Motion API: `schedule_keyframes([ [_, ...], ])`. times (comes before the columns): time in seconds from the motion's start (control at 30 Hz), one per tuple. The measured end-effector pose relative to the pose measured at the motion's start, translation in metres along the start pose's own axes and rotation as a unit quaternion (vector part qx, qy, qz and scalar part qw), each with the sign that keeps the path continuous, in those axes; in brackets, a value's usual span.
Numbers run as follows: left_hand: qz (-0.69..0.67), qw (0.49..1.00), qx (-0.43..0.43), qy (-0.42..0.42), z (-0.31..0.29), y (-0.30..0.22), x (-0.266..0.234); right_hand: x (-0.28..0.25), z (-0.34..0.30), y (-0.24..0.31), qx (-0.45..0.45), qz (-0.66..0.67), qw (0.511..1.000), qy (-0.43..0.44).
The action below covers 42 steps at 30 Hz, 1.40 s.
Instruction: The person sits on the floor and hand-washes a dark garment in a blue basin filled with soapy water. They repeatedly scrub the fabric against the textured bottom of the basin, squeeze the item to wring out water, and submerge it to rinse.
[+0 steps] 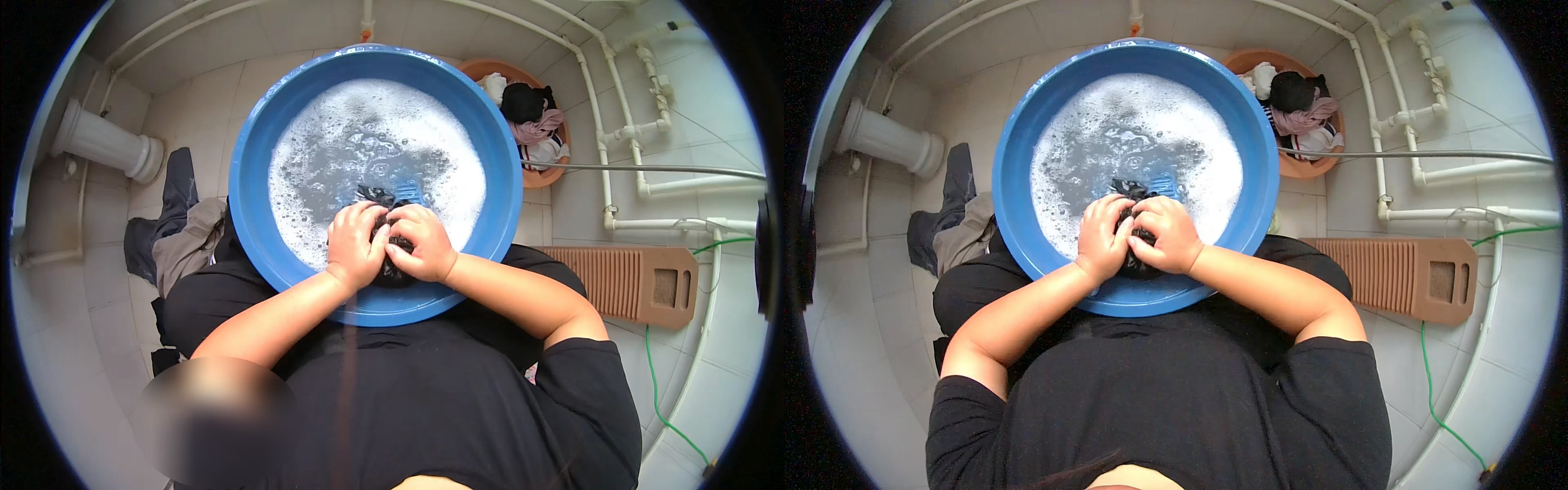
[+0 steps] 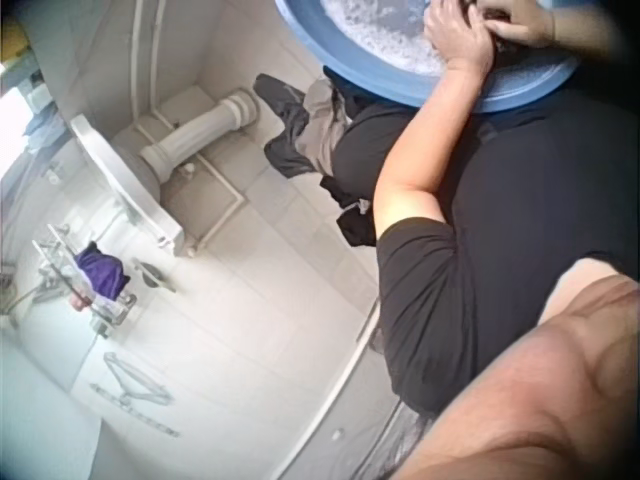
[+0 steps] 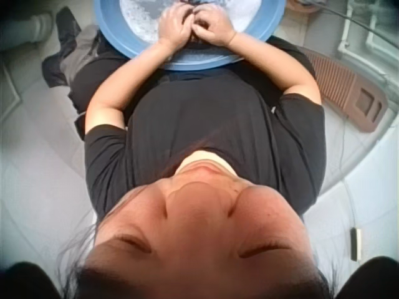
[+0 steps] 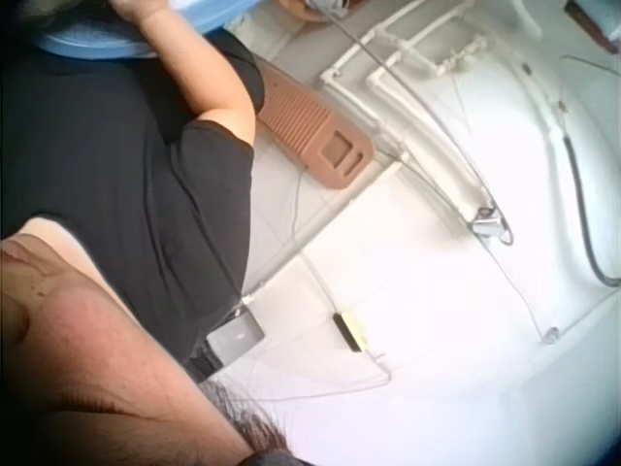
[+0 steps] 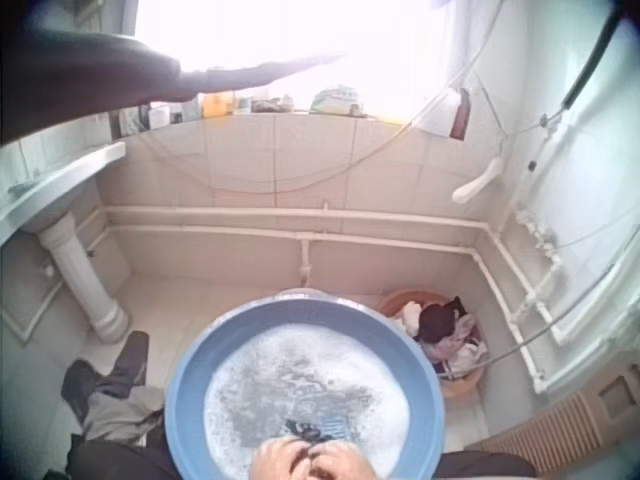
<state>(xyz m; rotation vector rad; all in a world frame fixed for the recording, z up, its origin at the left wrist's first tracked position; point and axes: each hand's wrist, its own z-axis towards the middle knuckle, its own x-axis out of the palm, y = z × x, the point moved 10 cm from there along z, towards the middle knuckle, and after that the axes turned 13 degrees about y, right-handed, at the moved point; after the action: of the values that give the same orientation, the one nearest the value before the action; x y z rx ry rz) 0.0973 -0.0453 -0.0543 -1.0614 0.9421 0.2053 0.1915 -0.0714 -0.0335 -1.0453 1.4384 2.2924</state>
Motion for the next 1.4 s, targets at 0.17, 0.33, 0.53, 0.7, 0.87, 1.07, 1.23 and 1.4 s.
schedule_keyframes([
  [0.17,-0.053,0.966,-0.155,0.201,0.037,0.061,0.045,0.028,0.024,-0.084,0.21,0.064,0.972,0.082],
  [0.33,0.099,0.963,-0.225,0.109,0.058,0.085,0.021,0.018,0.042,-0.126,0.34,-0.028,0.939,0.048],
  [0.53,-0.115,0.991,-0.054,-0.03,0.008,0.028,-0.007,-0.009,0.001,-0.024,0.16,-0.069,0.984,-0.042],
  [0.7,-0.018,0.99,-0.083,0.116,0.027,0.029,0.029,0.028,0.001,-0.055,0.231,0.022,0.967,0.102],
  [0.87,0.038,0.973,-0.188,0.127,0.065,0.074,0.031,0.016,0.029,-0.107,0.324,-0.09,0.941,0.04],
  [1.07,-0.103,0.991,-0.06,0.061,0.014,0.024,0.005,0.011,0.005,-0.054,0.216,0.087,0.97,0.072],
  [1.23,-0.052,0.99,-0.092,0.096,-0.002,0.028,0.027,0.012,-0.003,-0.01,0.085,-0.048,0.995,-0.003],
  [1.4,0.107,0.968,-0.21,0.088,0.053,0.076,0.026,0.026,0.042,-0.111,0.352,-0.004,0.921,0.166],
])
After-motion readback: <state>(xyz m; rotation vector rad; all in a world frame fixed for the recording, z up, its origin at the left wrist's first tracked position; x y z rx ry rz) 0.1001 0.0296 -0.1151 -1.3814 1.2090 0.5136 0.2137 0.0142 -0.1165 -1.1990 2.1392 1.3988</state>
